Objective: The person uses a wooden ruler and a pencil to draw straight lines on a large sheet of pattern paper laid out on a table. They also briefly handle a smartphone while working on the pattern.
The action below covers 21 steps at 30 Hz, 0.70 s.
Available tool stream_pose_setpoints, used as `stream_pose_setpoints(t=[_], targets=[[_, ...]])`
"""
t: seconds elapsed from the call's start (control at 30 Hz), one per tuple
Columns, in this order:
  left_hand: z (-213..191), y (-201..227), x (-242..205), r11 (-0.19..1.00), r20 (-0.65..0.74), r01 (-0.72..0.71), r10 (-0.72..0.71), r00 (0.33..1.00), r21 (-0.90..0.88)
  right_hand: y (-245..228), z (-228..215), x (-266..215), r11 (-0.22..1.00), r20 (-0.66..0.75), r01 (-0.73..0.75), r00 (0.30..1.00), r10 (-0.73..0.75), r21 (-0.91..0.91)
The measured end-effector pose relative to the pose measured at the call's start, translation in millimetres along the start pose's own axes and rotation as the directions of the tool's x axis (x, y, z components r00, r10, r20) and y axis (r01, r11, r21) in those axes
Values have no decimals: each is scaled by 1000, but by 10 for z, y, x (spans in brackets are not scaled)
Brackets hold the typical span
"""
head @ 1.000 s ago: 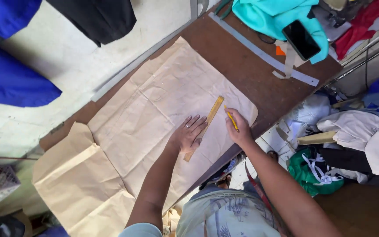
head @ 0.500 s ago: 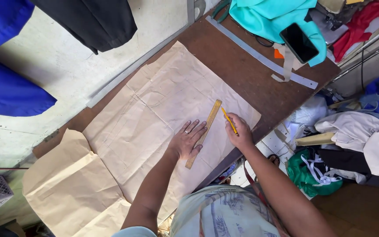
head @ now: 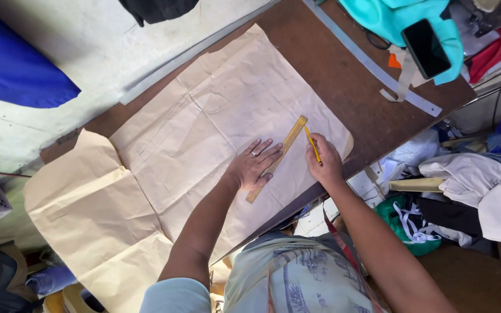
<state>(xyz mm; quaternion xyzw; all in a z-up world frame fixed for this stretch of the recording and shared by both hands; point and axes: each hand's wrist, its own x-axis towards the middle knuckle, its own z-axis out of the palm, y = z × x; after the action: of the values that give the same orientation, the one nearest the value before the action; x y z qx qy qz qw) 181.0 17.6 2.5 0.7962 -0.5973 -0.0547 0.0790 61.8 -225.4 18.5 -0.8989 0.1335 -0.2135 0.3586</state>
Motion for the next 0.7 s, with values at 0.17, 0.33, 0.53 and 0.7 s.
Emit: stream_pose_setpoints(t=[0.17, 0.33, 0.53, 0.7], targets=[[-29, 7, -1, 1000, 40, 6, -7, 999, 18, -110, -49, 6, 997, 36, -46, 998, 48, -60], [-76, 18, 5, 999, 72, 12, -15, 997, 39, -71, 32, 28, 990, 43, -45, 998, 51, -133], [-210, 30, 39, 996, 158, 20, -33, 987, 84, -207, 123, -87, 966, 16, 64, 998, -62, -249], [-219, -43, 77, 982, 268, -44, -7, 963, 184, -542, 202, -718, 966, 83, 208, 977, -197, -157]])
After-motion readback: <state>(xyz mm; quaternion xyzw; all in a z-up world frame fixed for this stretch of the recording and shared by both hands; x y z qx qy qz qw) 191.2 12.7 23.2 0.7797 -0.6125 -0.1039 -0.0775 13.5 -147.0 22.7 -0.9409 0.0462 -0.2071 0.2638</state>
